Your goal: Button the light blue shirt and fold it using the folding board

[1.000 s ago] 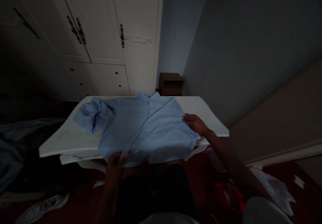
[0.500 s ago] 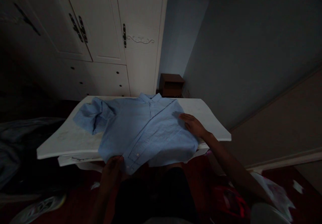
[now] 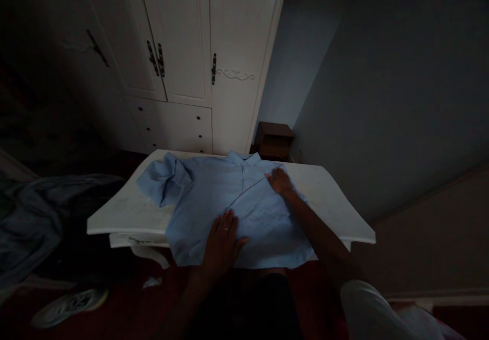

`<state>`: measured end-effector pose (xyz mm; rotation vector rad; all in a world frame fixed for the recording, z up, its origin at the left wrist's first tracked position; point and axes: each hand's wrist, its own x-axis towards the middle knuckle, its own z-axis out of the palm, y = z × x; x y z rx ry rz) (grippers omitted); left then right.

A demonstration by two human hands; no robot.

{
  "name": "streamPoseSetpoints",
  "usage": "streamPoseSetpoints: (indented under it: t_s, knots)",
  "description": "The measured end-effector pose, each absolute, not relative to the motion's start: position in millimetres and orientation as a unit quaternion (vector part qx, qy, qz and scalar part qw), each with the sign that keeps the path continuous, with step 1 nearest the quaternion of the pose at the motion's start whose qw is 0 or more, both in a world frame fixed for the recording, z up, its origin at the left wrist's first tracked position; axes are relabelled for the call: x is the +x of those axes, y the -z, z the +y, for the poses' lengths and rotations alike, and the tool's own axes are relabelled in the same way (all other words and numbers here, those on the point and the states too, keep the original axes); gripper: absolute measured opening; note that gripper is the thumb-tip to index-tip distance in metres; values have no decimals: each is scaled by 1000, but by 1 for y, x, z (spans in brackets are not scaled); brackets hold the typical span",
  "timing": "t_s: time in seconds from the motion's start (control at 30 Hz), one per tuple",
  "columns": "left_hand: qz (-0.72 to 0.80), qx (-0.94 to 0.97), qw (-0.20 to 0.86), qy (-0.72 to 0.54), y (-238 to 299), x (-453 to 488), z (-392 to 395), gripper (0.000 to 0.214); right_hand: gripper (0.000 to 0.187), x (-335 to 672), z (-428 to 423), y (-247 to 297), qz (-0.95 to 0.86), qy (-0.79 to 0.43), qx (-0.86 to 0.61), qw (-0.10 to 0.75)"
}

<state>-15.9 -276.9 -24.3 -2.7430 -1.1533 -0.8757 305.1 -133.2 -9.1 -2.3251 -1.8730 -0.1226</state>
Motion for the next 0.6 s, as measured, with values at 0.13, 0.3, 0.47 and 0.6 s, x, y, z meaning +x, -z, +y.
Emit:
streamPoseSetpoints:
  t_s: [0.13,0.3,0.47,0.6]
  knots:
    - [-393,-884,34,253,31,-16,-277,55,56,308,-133,17,-625,53,-776,68]
    - [-406,-875,29,263,32,-16,-280,56,58,309,-133,19,-630,61,-772,59]
    - [-395,-877,-14,272,28,-17,-282,57,62,312,-131,24,-631,64,-772,35]
    - [-341,-866,-165,325,19,-38,-278,51,63,316,-130,28,-633,67,-771,33]
